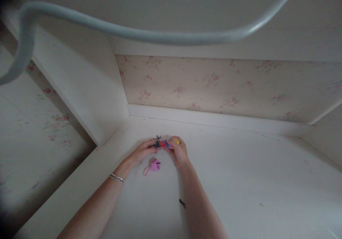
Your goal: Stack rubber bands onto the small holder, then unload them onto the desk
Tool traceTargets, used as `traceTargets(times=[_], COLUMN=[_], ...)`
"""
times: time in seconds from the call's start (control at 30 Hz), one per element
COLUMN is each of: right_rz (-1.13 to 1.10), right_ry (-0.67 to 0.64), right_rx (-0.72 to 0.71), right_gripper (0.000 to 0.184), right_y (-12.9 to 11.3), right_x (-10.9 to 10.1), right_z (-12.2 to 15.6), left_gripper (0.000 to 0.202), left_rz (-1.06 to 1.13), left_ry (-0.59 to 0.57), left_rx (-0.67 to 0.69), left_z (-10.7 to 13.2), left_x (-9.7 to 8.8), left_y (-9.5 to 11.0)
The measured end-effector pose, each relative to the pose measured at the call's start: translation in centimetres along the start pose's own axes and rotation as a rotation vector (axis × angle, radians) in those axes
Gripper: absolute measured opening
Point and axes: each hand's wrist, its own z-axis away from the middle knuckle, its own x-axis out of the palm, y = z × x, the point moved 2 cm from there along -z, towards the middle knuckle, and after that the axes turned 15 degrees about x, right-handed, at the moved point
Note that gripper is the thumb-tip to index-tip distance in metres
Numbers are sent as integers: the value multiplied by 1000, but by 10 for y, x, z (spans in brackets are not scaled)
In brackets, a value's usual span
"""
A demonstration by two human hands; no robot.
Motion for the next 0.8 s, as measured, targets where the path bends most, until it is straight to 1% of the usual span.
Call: traceTargets(times=[0.23, 0.33, 0.4, 0.57, 0.7, 0.8], right_rz=[18, -14, -45, -106, -111, -86], right_ry=[60, 105, 122, 127, 117, 109], right_rx=[-55, -83, -99, -117, -96, -94], right_gripper=[37, 44, 47, 47, 46, 46], right_y=[-2, -2, -2, -3, -2, -2], right_x=[-1, -1, -2, -3, -3, -3], right_z=[0, -1, -2, -4, -4, -3], left_gripper=[33, 37, 39, 36, 33, 32], left_rz=[-2, 30, 70, 139, 31, -22], left_ry=[10, 8, -14, -52, -10, 39], left_rx=[-33, -47, -48, -23, 22, 23], left_z=[2, 3, 3, 3, 2, 3], left_x=[-2, -2, -2, -2, 0, 0], left_y=[-7, -6, -4, 0, -1, -5])
